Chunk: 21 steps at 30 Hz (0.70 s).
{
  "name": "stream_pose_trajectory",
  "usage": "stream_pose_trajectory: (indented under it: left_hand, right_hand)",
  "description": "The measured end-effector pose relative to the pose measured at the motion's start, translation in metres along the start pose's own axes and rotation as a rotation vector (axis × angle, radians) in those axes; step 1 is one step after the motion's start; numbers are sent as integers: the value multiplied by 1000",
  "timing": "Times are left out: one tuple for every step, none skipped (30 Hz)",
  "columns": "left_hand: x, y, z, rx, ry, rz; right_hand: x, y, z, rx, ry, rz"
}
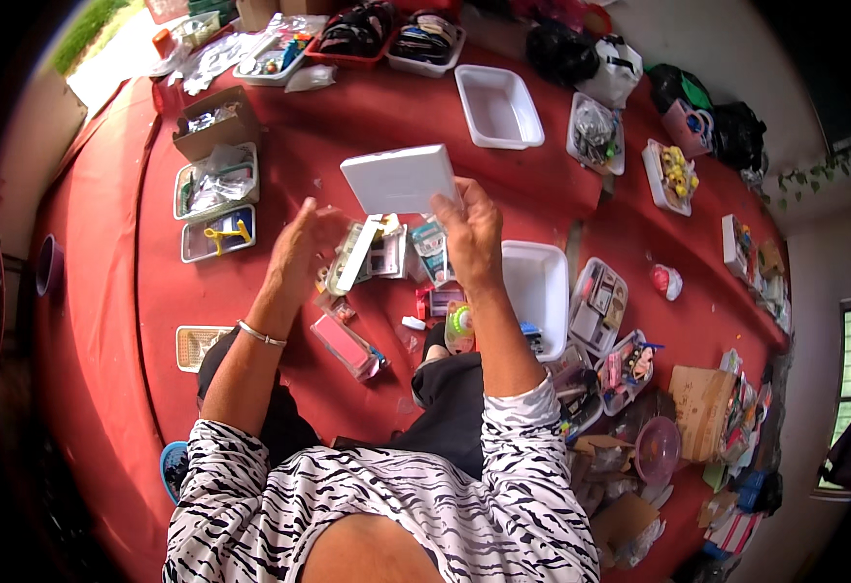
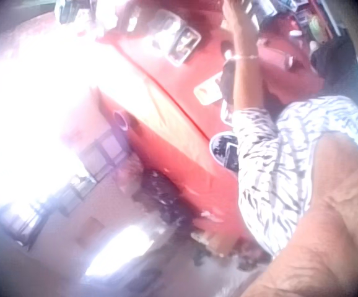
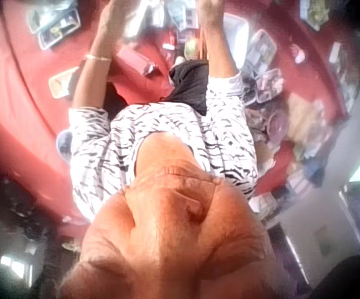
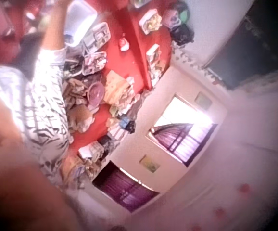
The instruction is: The person sits on a red floor and sorts various small packaged items, such as stationery and accessories, into a white plastic container. They pick up items, inspect them, and place them into the container or set them aside.
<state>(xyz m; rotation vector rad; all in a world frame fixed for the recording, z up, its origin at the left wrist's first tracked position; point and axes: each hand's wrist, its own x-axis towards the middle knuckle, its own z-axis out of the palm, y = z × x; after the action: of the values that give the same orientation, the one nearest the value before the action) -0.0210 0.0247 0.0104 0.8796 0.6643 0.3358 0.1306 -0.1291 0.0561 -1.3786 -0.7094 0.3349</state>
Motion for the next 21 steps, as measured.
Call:
stream_pose_trajectory:
  left_hand:
    - [6,-7,-6,-193,-123,-186]
    - [1,-4,4,-254,-66,-235]
    - [-4,-3,9,-231,-59,-179]
    - [-1,-2,10,-181,-27,-68]
    - [0,0,13,-129,1,36]
    - [-3,1,15,-134,0,49]
    - [-6,4,17,-138,-1,61]
    - [-10,6,18,-142,0,72]
    - [-10,4,16,-138,-67,53]
    - [-10,4,15,-134,-135,35]
    - [-9,4,14,-130,-203,21]
    - [-8,4,14,-193,-162,33]
    - [-4,2,8,-220,-89,64]
    - [-1,1,2,-247,-26,91]
    - [2,1,-3,-273,36,118]
    - [4,3,-10,-345,177,59]
    - [3,3,-11,-262,240,54]
    - [4,-1,-16,-238,221,61]
    - [6,-6,-19,-214,201,67]
    - [2,-5,-14,-266,81,2]
    - [-2,-1,-9,-317,-39,-65]
  right_hand:
    - [-1,-4,6,-141,-33,-94]
    - [-5,-10,10,-247,-41,-140]
    - [-10,-18,12,-353,-48,-178]
    - [-11,-22,15,-458,-54,-219]
    - [-12,-22,16,-508,-65,-268]
    - [-13,-21,17,-557,-76,-317]
    - [-14,-20,18,-606,-87,-367]
    - [-14,-21,23,-620,-120,-437]
    - [-15,-22,26,-601,-150,-463]
    - [-15,-21,29,-582,-180,-490]
    - [-15,-21,31,-560,-211,-521]
    - [-20,-20,32,-499,-195,-379]
    - [-20,-21,31,-481,-182,-318]
    - [-18,-25,26,-471,-162,-259]
    - [-16,-27,20,-461,-140,-199]
    - [-11,-19,15,-342,-115,-16]
    - [-6,-23,13,-172,-127,-17]
    - [-4,-18,11,23,-101,67]
    - [-2,-11,8,219,-72,148]
    - [-1,-7,3,273,-70,242]
    - [0,-3,-1,328,-68,336]
